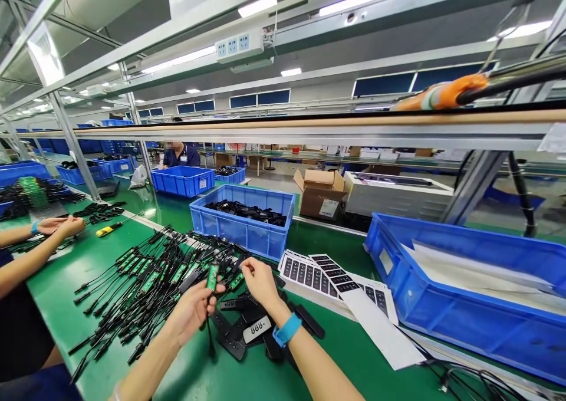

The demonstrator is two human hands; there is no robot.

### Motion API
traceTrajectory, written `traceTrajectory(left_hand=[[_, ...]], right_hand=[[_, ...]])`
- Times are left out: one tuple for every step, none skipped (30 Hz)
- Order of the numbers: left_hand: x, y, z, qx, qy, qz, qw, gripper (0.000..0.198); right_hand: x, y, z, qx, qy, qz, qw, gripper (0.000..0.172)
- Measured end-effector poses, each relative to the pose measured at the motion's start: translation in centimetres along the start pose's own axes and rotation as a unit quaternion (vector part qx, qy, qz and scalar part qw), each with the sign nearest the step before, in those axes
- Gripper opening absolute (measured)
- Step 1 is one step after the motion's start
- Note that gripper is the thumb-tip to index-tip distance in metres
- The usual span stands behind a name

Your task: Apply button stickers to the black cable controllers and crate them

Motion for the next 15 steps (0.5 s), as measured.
traceTrajectory(left_hand=[[-1.0,0.5,-0.3,-0.005,-0.023,0.014,1.000,0.026],[-2.1,0.9,-0.6,-0.006,-0.044,0.026,0.999,0.028],[-3.1,1.1,-1.0,-0.004,-0.065,0.035,0.997,0.029],[-4.0,1.1,-1.3,0.001,-0.083,0.042,0.996,0.029],[-4.7,0.9,-1.6,0.007,-0.096,0.048,0.994,0.030],[-5.2,0.6,-1.8,0.015,-0.103,0.051,0.993,0.032],[-5.5,0.2,-1.9,0.022,-0.103,0.053,0.993,0.034],[-5.7,-0.4,-1.9,0.026,-0.098,0.055,0.993,0.036],[-5.8,-1.0,-1.9,0.029,-0.091,0.058,0.994,0.038],[-5.7,-1.6,-1.8,0.031,-0.079,0.062,0.994,0.041],[-5.5,-2.3,-1.7,0.034,-0.063,0.068,0.995,0.043],[-5.2,-2.9,-1.7,0.035,-0.047,0.075,0.995,0.046],[-4.9,-3.6,-1.6,0.037,-0.032,0.083,0.995,0.048],[-4.5,-4.2,-1.5,0.040,-0.019,0.091,0.995,0.050],[-4.2,-4.8,-1.4,0.045,-0.008,0.099,0.994,0.051]], right_hand=[[0.3,-0.7,0.2,0.021,-0.012,-0.004,1.000,0.025],[0.6,-1.6,0.6,0.047,-0.026,-0.007,0.999,0.022],[0.9,-2.6,1.2,0.077,-0.042,-0.010,0.996,0.019],[1.1,-3.6,1.8,0.104,-0.059,-0.013,0.993,0.016],[1.3,-4.6,2.5,0.125,-0.077,-0.014,0.989,0.013],[1.5,-5.4,3.2,0.140,-0.095,-0.015,0.986,0.010],[1.7,-6.0,3.8,0.148,-0.112,-0.015,0.983,0.010],[1.9,-6.5,4.4,0.152,-0.127,-0.014,0.980,0.015],[2.0,-6.8,4.9,0.156,-0.137,-0.015,0.978,0.021],[2.2,-7.0,5.2,0.160,-0.142,-0.015,0.977,0.026],[2.3,-7.1,5.5,0.165,-0.143,-0.017,0.976,0.028],[2.4,-7.2,5.6,0.168,-0.140,-0.018,0.976,0.027],[2.5,-7.3,5.6,0.170,-0.135,-0.019,0.976,0.025],[2.6,-7.5,5.4,0.168,-0.127,-0.020,0.977,0.021],[2.7,-7.6,5.0,0.162,-0.116,-0.019,0.980,0.016]])
Point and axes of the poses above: each hand's wrist, its own y-axis towards the middle knuckle, its own z-axis out of the palm, x = y × z, the point moved 3 cm from there along y, towards the middle knuckle, and after that the axes turned 15 degrees about -x, right-handed, at the moved point
